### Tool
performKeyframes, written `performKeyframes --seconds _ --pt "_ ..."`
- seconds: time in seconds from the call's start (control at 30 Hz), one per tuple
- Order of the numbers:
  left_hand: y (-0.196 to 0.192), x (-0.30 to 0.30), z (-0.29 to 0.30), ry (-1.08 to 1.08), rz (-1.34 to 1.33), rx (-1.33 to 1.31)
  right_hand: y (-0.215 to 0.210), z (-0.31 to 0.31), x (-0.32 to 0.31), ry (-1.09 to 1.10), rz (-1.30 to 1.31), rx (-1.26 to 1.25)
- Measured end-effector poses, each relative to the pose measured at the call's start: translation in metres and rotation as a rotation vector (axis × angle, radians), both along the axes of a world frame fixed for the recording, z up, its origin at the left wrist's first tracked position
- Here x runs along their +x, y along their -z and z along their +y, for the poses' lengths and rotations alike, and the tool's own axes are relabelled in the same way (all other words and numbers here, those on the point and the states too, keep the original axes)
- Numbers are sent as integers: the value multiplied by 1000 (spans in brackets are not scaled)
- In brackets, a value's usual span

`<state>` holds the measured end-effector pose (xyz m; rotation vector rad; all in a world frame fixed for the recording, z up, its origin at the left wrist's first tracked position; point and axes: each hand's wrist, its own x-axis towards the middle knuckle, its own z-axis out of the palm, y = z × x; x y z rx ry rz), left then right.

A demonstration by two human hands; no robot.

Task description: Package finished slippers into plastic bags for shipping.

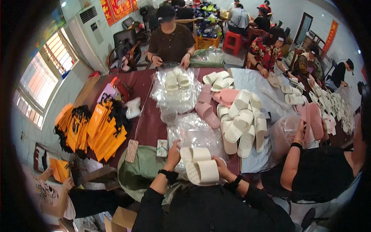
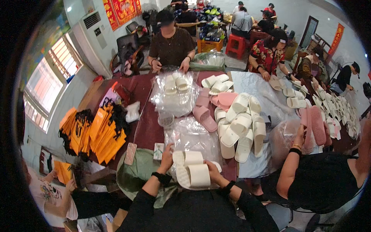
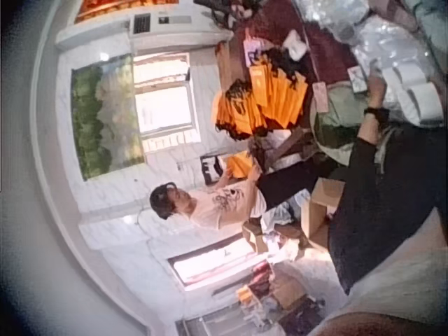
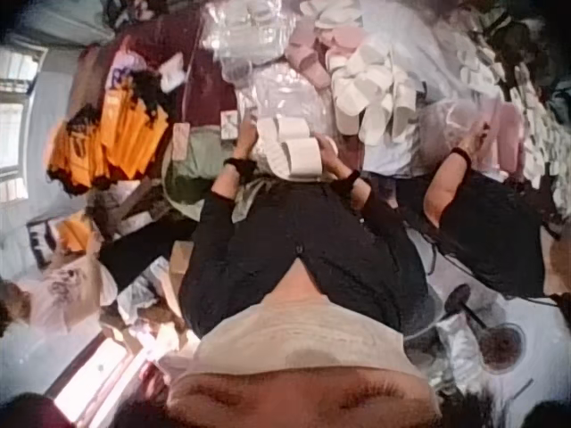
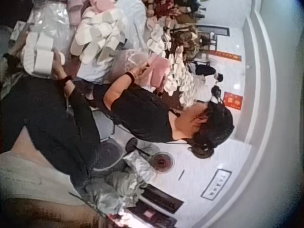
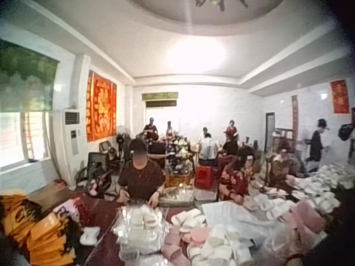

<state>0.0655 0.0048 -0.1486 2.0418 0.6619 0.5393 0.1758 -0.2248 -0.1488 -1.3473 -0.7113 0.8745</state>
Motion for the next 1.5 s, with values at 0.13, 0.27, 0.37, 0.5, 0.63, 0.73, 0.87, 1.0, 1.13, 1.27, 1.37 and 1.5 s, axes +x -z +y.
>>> performKeyframes --seconds 0.13,0.27,0.37,0.5,0.63,0.73,0.87,1.0,1.13,1.27,1.37,1.5 --pt "-7 -7 -7 46 89 14 -6 6 1 244 1 -30" --pt "-3 -11 -22 30 115 70 18 6 5 371 -49 -52" --pt "-4 -15 -40 21 96 36 5 3 -3 467 -272 -45" --pt "-14 -10 -57 -156 50 13 12 2 -7 473 -722 -302" --pt "12 -8 -44 -112 -99 -264 26 6 -6 479 -823 -336" --pt "21 -2 -31 -211 -7 -367 31 6 -5 477 -856 -357" --pt "13 6 -36 -387 -14 202 44 10 -11 385 -923 -406" --pt "-11 -3 -37 -55 92 570 35 10 -7 539 -783 -469" --pt "3 -11 -49 93 100 575 17 10 -3 593 -648 -603" --pt "-8 -3 -62 86 134 468 34 10 0 574 -618 -670" --pt "-6 7 -65 118 78 447 38 19 -2 683 -537 -665" --pt "4 15 -64 217 20 488 53 24 3 792 -389 -670"
